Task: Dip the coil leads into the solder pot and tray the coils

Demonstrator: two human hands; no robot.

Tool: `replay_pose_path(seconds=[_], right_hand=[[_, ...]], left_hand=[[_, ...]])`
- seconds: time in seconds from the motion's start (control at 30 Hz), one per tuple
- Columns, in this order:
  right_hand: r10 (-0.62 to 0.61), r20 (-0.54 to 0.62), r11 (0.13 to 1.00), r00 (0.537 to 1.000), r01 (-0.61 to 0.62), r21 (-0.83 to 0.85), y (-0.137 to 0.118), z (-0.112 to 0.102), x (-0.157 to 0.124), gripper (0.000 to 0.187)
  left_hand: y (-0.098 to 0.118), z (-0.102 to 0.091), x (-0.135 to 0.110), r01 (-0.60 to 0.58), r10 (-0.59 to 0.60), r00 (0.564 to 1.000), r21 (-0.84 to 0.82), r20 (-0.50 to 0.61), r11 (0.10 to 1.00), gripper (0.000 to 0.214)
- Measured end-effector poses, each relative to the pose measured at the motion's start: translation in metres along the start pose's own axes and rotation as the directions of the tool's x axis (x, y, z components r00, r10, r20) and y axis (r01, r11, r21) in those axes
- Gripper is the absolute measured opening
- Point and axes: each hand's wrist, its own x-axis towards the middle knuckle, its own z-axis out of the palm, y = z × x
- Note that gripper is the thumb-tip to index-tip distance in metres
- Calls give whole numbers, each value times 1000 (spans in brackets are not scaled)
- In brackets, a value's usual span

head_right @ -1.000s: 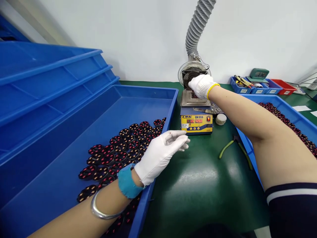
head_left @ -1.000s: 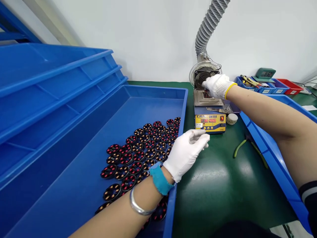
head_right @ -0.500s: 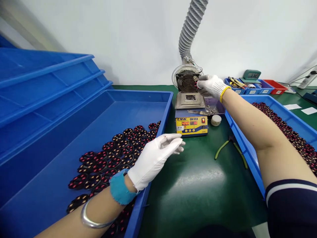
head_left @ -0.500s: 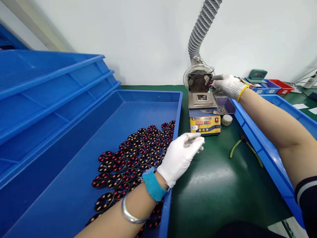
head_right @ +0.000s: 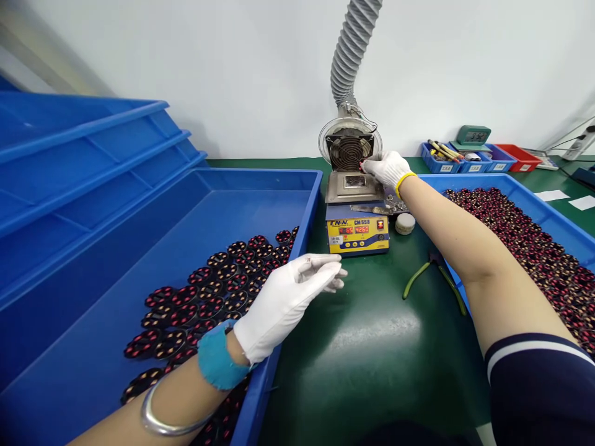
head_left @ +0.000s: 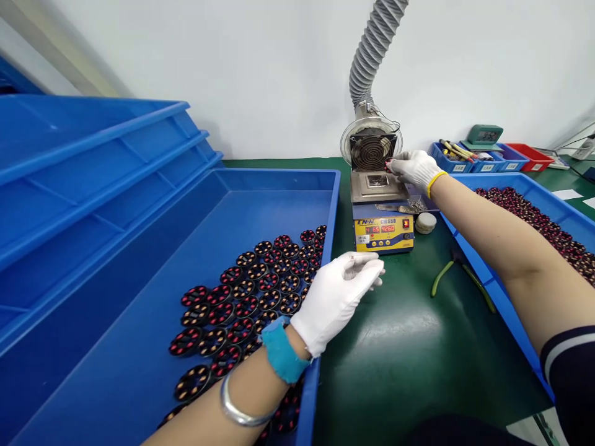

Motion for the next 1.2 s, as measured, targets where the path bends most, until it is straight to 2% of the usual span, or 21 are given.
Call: replay_pose_path(seconds=[0.2,0.47,1.07,1.2], right_hand=[[-42,-60,990,997,33,-134,-4,9,9,35],[-69,-83,978,994,51,-200,-1,21,17,32],[-96,-88,972,991,75,-221,-5,20,16,31],[-76,-112,982,991,55,-179,-9,16,11,28]], left_hand=[[1,0,0,11,-11,1000,-18,-1,1000,36],[1,0,-1,18,-18,1000,4,14,1000,33],[2,1,-1,20,-20,999,6,25,1000,33],[2,1,-1,15,-16,1000,14,21,1000,33]])
